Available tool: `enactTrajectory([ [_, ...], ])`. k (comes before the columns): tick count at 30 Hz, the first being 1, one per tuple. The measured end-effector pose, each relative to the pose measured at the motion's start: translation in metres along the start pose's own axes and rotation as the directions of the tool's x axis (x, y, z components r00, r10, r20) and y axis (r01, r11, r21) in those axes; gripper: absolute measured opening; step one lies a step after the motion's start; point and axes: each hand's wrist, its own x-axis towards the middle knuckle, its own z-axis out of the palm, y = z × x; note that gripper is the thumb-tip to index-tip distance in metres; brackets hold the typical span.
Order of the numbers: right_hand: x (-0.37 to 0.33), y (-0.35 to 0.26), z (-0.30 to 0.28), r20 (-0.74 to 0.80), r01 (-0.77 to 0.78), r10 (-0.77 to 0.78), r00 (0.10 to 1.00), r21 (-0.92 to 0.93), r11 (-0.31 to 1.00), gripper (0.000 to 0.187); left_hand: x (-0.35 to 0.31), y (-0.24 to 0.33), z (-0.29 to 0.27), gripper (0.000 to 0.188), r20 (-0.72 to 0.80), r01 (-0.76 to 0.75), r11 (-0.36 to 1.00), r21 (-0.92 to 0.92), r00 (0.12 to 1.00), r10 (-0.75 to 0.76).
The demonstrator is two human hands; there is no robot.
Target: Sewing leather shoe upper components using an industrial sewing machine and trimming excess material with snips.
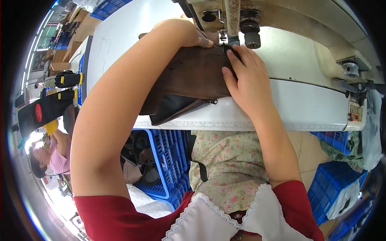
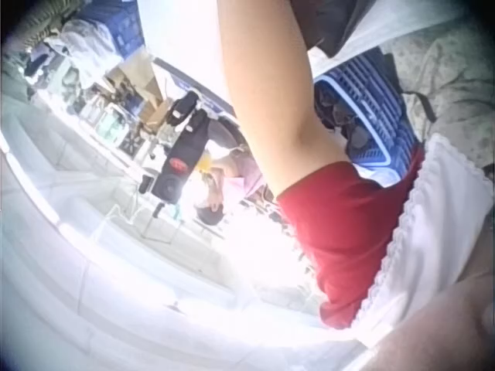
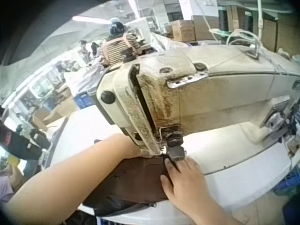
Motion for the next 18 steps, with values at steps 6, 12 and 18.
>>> enactTrajectory([
  [6,0.001,-0.002,0.000,0.007,0.010,-0.010,1.000,-0.037,0.999,0.038,-0.002,0.000,0.007,0.062,-0.035,0.054,0.996,-0.064,0.998,-0.056],
  [12,0.002,-0.003,-0.002,0.009,0.008,-0.008,1.000,-0.030,1.000,0.038,-0.007,0.007,-0.003,0.068,0.034,0.169,0.979,-0.112,0.985,-0.167],
  [18,0.002,-0.006,-0.003,0.062,-0.019,0.022,0.998,-0.043,0.999,0.036,-0.001,0.002,0.001,0.072,0.058,0.170,0.980,-0.106,0.985,-0.165],
])
